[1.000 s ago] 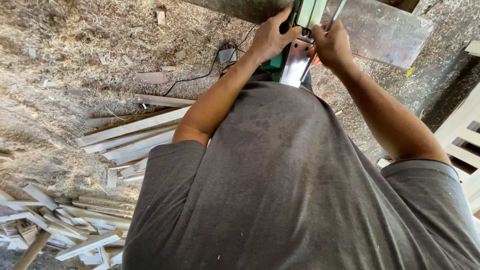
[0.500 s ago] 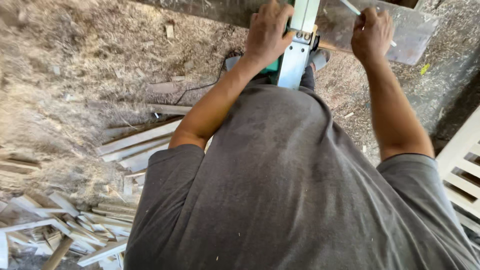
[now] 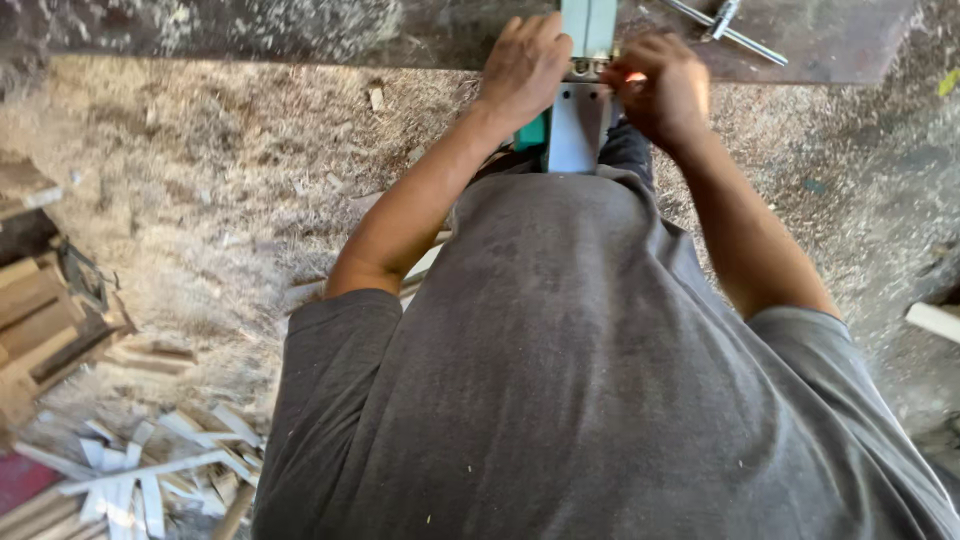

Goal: The person assembles a green and silver electric planer by attaching a metal blade and securing it with a wrench. They repeatedly tighten and adjust the blade on the planer while standing in a workshop.

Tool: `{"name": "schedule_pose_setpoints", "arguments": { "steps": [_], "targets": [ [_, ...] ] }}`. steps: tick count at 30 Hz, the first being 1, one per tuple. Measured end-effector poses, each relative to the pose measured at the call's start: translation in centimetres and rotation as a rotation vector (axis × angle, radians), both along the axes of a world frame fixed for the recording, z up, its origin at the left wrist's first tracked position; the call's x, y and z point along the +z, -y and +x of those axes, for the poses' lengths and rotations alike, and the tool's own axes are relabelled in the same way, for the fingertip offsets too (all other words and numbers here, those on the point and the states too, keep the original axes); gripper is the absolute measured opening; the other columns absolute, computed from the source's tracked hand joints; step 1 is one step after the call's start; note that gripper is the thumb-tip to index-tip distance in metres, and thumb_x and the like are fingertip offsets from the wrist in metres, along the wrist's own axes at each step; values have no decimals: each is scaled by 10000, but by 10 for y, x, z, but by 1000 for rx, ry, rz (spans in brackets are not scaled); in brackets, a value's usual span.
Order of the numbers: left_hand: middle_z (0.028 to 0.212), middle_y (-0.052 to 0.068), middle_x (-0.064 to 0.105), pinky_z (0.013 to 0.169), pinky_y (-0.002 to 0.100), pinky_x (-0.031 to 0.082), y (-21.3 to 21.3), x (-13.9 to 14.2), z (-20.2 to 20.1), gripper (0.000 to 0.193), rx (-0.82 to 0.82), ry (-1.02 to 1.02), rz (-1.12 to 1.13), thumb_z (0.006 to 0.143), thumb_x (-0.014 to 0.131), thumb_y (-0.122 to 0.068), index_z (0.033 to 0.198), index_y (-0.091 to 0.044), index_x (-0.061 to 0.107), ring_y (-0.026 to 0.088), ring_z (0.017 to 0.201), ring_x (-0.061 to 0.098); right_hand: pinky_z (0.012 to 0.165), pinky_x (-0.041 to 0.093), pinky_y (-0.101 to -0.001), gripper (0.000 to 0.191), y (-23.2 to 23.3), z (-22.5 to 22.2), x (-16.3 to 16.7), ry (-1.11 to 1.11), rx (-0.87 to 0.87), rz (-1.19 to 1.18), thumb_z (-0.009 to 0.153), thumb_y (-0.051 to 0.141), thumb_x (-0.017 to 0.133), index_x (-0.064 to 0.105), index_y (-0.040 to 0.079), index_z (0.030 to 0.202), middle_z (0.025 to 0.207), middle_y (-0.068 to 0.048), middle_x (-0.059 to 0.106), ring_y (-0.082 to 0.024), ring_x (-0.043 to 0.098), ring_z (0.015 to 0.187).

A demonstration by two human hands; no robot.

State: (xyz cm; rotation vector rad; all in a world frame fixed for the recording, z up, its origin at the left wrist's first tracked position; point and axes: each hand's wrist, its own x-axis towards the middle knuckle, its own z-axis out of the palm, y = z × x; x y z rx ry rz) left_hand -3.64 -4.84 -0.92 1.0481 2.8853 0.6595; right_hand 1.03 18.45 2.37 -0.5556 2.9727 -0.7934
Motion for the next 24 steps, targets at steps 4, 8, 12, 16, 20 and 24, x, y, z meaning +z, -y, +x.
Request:
{"name": "schedule_pose_setpoints", "arguments": {
  "steps": [4, 8, 12, 16, 20, 24],
  "targets": [
    [949, 130, 620, 775, 463, 482, 0, 21, 3, 231, 1, -39, 140, 867, 813, -199, 848, -30, 657, 306, 897, 623, 771, 563, -434, 94, 7, 9, 11, -26, -137, -126, 909, 137, 821, 770, 89, 972, 1003, -114, 719, -318, 676, 947],
    [1005, 110, 632, 822, 485, 497, -10, 53, 5, 116, -83, 44, 203, 857, 754, -124, 961, -88, 720, 341, 979, 641, 798, 554, -439, 92, -1, 8, 16, -90, -190, -202, 852, 158, 771, 720, 83, 871, 936, -102, 684, -333, 661, 955],
    [966, 96, 631, 822, 461, 511, -18, 75, 8, 62, -74, 114, 214, 920, 741, -116, 980, -103, 741, 318, 941, 646, 850, 547, -447, 98, -5, 9, 12, 13, -127, -208, 860, 159, 698, 716, 93, 931, 959, -114, 645, -343, 628, 980],
    [948, 115, 618, 799, 458, 514, -21, 80, 12, 76, -46, 159, 160, 929, 764, -146, 944, -84, 722, 340, 914, 642, 833, 545, -457, 91, -4, 11, 11, 50, -227, -180, 848, 198, 705, 718, 111, 872, 955, -98, 661, -332, 639, 981],
    [935, 120, 615, 778, 472, 504, -30, 80, 13, 139, -60, 97, 90, 913, 777, -193, 919, -75, 706, 354, 891, 636, 838, 542, -462, 153, -2, 12, 12, 149, -272, -121, 855, 252, 715, 708, 99, 848, 984, -109, 662, -334, 634, 1013],
    [952, 127, 615, 789, 468, 512, -34, 87, 15, 135, -72, 108, 39, 928, 757, -195, 939, -71, 704, 350, 902, 638, 913, 538, -445, 118, -3, 16, 13, 53, -158, -91, 864, 213, 674, 710, 108, 904, 1025, -103, 664, -323, 632, 1060]
  ]
}}
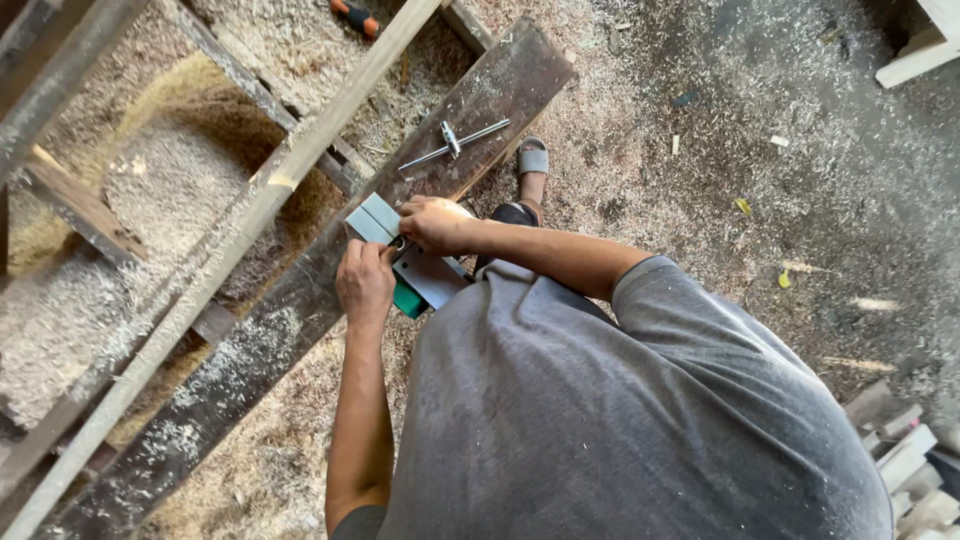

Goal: The person assembles a green and silver electric planer by attaching a metal blade and securing it with a wrench. They repeatedly tighten and adjust the blade on the planer while standing in a workshop.

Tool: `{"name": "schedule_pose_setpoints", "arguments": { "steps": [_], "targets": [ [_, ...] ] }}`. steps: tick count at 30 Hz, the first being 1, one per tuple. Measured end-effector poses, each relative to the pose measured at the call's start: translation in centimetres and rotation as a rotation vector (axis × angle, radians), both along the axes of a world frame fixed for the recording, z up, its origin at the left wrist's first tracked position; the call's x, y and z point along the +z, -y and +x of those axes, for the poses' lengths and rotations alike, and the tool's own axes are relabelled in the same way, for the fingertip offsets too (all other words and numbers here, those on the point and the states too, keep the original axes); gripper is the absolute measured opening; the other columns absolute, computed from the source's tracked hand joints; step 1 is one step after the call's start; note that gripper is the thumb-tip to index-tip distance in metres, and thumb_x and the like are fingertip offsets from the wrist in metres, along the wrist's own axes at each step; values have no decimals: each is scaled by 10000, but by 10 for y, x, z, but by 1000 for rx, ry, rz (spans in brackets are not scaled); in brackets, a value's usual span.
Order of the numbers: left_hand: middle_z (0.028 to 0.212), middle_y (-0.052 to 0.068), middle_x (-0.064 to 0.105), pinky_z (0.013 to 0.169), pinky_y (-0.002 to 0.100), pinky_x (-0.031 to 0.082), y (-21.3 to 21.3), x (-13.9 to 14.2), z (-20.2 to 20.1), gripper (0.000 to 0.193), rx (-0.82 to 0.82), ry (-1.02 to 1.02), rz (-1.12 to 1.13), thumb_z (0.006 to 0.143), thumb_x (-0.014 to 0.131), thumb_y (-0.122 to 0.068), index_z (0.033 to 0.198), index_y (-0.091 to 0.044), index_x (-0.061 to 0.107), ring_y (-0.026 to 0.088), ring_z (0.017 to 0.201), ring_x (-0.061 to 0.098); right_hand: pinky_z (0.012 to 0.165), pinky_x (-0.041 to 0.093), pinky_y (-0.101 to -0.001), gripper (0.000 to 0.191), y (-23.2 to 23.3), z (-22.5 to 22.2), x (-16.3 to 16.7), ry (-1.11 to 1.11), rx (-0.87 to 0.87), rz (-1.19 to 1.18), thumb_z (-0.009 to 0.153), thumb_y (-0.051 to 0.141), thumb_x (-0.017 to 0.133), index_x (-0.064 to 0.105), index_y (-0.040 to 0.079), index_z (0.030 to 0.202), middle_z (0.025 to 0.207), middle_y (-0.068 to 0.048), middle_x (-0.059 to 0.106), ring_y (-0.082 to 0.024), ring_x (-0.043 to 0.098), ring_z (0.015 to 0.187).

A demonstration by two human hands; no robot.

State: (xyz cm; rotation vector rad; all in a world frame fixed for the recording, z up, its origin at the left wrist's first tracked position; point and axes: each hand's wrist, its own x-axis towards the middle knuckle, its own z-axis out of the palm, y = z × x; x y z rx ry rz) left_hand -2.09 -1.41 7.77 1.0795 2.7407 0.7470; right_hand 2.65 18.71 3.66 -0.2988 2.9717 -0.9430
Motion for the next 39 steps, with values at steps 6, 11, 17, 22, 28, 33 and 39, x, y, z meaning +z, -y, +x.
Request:
{"name": "schedule_pose_setpoints", "arguments": {
  "steps": [6, 11, 17, 22, 28, 33, 39],
  "targets": [
    [1009, 135, 639, 816, 452, 539, 1, 10, -2, 97, -31, 125, -99, 929, 710, -143, 993, -75, 735, 344, 930, 666, 905, 523, -450, 196, 0, 5, 0, 98, -96, -11, 885, 277, 686, 690, 82, 865, 1017, -108, 661, -326, 625, 1056],
    [1022, 124, 654, 823, 457, 544, 0, 14, -4, 146, -26, 146, -118, 932, 674, -120, 1042, -118, 770, 349, 938, 678, 908, 527, -443, 135, 2, 4, -2, 52, 6, 27, 885, 226, 666, 702, 96, 891, 987, -97, 653, -312, 626, 1028],
    [1007, 122, 655, 787, 461, 540, 2, 8, -1, 195, 30, 126, -128, 947, 720, -269, 963, -76, 731, 348, 911, 681, 892, 534, -446, 177, -2, 7, -4, 43, -34, -11, 899, 256, 678, 687, 83, 861, 982, -95, 651, -308, 629, 1027],
    [1037, 133, 700, 812, 438, 541, 5, -18, 4, 470, 376, 402, -80, 951, 738, -474, 1086, -33, 652, 306, 935, 695, 861, 536, -445, 222, 5, 2, 0, 13, 25, 8, 893, 309, 700, 701, 90, 861, 962, -103, 642, -304, 627, 1014],
    [1220, 168, 696, 947, 373, 523, 10, -56, 14, 693, 590, 725, 250, 946, 684, -537, 1331, 31, 591, 256, 1108, 673, 851, 543, -414, 210, 11, -4, 2, -30, 16, -16, 864, 288, 729, 722, 79, 838, 951, -83, 643, -283, 626, 1013],
    [1292, 162, 693, 1016, 357, 489, 10, -63, 23, 743, 603, 884, 323, 968, 595, -598, 1389, 13, 579, 246, 1187, 654, 867, 538, -393, 159, 14, -5, 3, -2, 70, -5, 862, 212, 709, 727, 56, 842, 961, -93, 642, -280, 612, 988],
    [1350, 199, 643, 1070, 381, 490, 5, -58, 26, 803, 569, 999, 479, 947, 594, -603, 1436, 27, 503, 276, 1236, 628, 845, 551, -402, 139, 15, -3, 5, -14, 119, 8, 828, 136, 675, 723, 26, 898, 987, -119, 639, -292, 613, 995]
  ]
}}
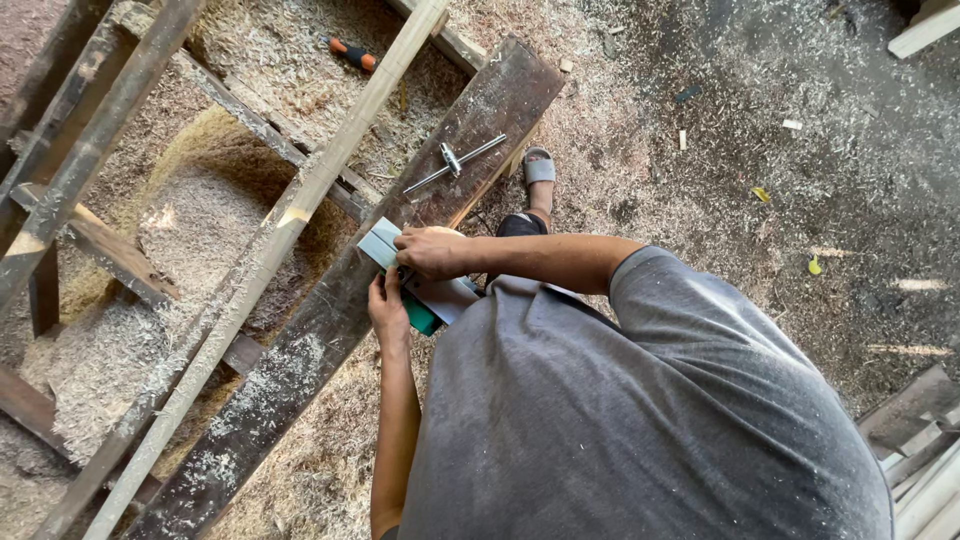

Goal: The person assembles a green and silver electric planer by attaching a metal blade and securing it with a wrench. They repeatedly tighten and adjust the blade on the planer while standing in a workshop.

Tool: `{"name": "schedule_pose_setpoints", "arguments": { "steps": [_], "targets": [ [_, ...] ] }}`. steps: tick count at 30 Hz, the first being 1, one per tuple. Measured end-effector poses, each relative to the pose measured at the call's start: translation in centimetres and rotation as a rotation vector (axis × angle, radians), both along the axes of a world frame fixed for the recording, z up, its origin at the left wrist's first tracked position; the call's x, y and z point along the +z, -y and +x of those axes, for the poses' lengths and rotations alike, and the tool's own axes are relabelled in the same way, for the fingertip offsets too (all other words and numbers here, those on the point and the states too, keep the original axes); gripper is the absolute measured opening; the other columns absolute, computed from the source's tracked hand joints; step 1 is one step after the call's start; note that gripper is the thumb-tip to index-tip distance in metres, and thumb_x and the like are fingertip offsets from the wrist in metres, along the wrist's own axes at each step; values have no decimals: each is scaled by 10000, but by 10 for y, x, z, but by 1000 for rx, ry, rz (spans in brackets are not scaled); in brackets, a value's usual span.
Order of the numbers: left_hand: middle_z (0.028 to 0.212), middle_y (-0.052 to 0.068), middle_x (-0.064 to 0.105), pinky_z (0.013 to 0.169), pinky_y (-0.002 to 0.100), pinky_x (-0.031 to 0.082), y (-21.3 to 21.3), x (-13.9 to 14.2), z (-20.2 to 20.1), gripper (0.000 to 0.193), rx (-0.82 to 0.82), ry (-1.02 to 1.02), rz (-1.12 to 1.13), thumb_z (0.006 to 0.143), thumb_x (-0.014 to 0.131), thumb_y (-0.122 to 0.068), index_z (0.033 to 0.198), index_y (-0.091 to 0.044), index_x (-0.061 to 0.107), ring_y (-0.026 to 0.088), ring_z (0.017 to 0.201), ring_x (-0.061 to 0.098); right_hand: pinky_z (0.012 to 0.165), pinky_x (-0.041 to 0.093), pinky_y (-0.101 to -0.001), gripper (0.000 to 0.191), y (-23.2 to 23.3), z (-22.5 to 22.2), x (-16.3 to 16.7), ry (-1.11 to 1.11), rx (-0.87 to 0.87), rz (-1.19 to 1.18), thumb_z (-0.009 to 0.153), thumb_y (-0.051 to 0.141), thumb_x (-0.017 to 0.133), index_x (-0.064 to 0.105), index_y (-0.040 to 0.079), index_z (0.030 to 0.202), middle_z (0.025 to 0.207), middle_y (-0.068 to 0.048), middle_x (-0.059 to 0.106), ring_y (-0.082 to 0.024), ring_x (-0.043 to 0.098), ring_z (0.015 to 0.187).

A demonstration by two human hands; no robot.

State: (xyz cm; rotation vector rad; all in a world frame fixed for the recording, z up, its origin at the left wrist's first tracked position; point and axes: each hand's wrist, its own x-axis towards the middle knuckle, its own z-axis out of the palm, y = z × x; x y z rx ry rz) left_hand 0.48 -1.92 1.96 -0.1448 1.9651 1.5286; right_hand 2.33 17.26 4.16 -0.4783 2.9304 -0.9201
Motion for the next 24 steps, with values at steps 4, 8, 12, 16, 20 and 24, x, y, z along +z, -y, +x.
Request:
{"name": "schedule_pose_setpoints", "arguments": {
  "steps": [4, 8, 12, 16, 20, 24],
  "targets": [
    [1376, 202, 629, 1095, 380, 461, 0, 2, 2, 798, -7, -31, -21, 966, 588, -593, 1449, 36, 497, 278, 1268, 607, 844, 548, -441, 203, -2, 2, -1, 50, -96, -48, 857, 207, 701, 716, 6, 867, 947, -138, 642, -325, 615, 1013],
    [1406, 208, 596, 1095, 389, 457, -4, 3, 8, 796, 78, 9, 70, 969, 594, -574, 1467, 35, 472, 281, 1288, 579, 874, 551, -431, 168, 0, 3, -3, 30, -79, -40, 877, 173, 669, 715, 12, 868, 968, -143, 651, -328, 626, 1026],
    [1422, 202, 579, 1084, 388, 473, -7, 1, 13, 788, 88, -5, 128, 967, 592, -558, 1471, 30, 444, 280, 1288, 581, 902, 537, -440, 171, 0, 3, -2, 4, -56, -61, 850, 176, 683, 713, 9, 827, 944, -156, 648, -332, 628, 998],
    [1423, 182, 580, 1076, 369, 469, -7, -2, 13, 756, 60, -44, 38, 994, 523, -569, 1488, 0, 450, 265, 1288, 580, 848, 523, -448, 202, 1, 4, -1, 139, -182, -131, 844, 205, 706, 709, 3, 849, 928, -158, 648, -344, 618, 987],
    [1396, 217, 627, 1087, 392, 476, -7, -2, 14, 733, 65, -96, 47, 1016, 524, -564, 1462, 17, 499, 305, 1276, 607, 889, 548, -418, 138, 4, 2, -1, 69, -107, -25, 883, 148, 670, 721, 20, 894, 990, -136, 661, -309, 626, 1013],
    [1399, 180, 577, 1058, 397, 492, -7, 3, 16, 752, 53, -27, -11, 989, 498, -580, 1493, -25, 432, 282, 1272, 586, 854, 548, -416, 243, 6, -1, 1, 223, -146, -4, 900, 248, 690, 736, 12, 936, 980, -134, 651, -290, 609, 991]
  ]
}}
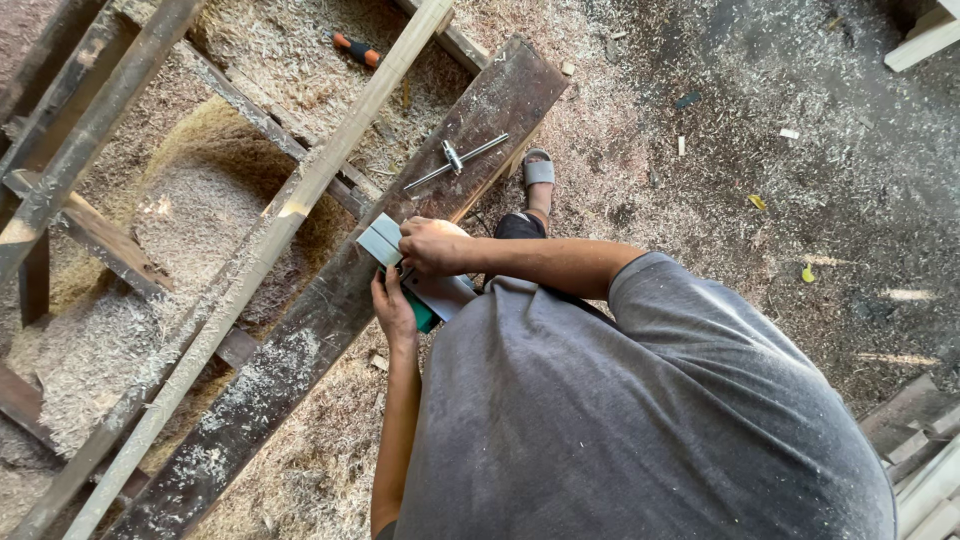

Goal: The person assembles a green and silver electric planer by attaching a metal blade and securing it with a wrench. They repeatedly tighten and adjust the blade on the planer while standing in a workshop.

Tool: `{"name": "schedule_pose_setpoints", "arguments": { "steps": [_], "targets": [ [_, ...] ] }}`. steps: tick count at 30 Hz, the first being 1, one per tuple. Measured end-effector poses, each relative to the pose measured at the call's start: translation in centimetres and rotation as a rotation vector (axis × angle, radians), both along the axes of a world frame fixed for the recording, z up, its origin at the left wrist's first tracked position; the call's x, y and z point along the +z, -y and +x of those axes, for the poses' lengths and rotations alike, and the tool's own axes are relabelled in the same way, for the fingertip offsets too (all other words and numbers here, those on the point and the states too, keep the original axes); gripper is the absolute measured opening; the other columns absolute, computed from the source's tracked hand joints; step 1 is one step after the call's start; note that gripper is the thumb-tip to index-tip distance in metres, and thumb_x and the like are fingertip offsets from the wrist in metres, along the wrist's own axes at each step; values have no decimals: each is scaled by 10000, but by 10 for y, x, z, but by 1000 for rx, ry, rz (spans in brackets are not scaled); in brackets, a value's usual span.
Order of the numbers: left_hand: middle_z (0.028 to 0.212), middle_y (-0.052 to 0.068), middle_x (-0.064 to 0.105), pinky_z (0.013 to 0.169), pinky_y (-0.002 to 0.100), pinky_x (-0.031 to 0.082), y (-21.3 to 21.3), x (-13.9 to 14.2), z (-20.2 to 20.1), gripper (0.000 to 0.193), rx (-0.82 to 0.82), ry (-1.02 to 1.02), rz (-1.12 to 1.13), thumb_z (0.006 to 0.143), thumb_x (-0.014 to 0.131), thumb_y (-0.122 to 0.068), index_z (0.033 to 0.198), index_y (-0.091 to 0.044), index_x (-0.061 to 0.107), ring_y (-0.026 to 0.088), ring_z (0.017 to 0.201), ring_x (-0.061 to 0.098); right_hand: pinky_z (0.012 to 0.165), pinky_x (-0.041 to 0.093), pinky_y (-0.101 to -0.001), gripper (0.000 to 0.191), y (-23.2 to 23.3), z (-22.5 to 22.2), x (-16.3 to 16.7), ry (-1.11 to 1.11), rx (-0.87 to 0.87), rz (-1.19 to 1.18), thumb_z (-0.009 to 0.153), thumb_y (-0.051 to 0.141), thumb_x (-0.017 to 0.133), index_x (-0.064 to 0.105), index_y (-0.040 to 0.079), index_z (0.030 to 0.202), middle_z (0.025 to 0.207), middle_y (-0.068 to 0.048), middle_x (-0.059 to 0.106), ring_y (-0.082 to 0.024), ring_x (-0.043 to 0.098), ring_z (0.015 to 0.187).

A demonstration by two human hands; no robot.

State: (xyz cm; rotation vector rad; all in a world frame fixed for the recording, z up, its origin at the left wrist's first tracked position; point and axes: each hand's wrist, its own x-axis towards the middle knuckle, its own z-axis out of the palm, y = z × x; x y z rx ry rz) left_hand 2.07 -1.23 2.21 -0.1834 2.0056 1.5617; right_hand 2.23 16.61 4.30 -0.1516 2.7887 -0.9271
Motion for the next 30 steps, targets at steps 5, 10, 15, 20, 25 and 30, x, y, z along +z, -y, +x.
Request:
{"name": "schedule_pose_setpoints", "arguments": {
  "steps": [5, 10, 15, 20, 25, 30],
  "targets": [
    [1373, 187, 618, 1066, 389, 496, -2, 5, 0, 728, 6, -29, 65, 1009, 522, -562, 1468, 1, 480, 280, 1259, 604, 862, 562, -400, 202, 0, 3, 0, -40, 1, 22, 912, 203, 679, 747, 13, 927, 1000, -124, 661, -277, 612, 1023],
    [1362, 174, 617, 1033, 385, 528, -4, 12, 0, 714, 15, 26, 124, 989, 544, -524, 1469, -2, 454, 281, 1233, 623, 849, 553, -407, 238, 3, 4, -4, -52, 10, 28, 917, 232, 696, 734, -3, 927, 985, -136, 666, -285, 613, 997],
    [1373, 170, 615, 1045, 370, 511, 0, 14, 0, 682, -9, 0, 154, 1012, 552, -476, 1480, 11, 456, 267, 1240, 609, 888, 549, -401, 175, 2, 4, -3, -45, 12, 30, 895, 178, 680, 740, 17, 927, 1018, -125, 669, -286, 618, 1027],
    [1394, 167, 607, 1063, 362, 487, 2, 1, -1, 641, 12, -20, 251, 1028, 583, -409, 1481, 26, 456, 258, 1259, 594, 862, 546, -423, 200, -2, 7, 1, -43, 3, -31, 887, 202, 683, 723, 7, 908, 1013, -139, 646, -320, 606, 1061],
    [1386, 168, 599, 1054, 361, 486, 4, -6, -3, 638, 26, 36, 358, 1011, 606, -361, 1489, 27, 439, 266, 1250, 585, 888, 545, -431, 186, 1, 8, -3, -68, -20, -25, 910, 197, 672, 720, 18, 905, 1017, -133, 642, -314, 612, 1055],
    [1434, 170, 562, 1120, 375, 443, 8, -3, -3, 684, -45, 33, 263, 996, 608, -395, 1517, -10, 387, 275, 1319, 545, 888, 545, -426, 202, 3, 9, -6, 16, -43, -34, 933, 214, 659, 720, 21, 925, 1001, -131, 636, -302, 608, 1035]
  ]
}}
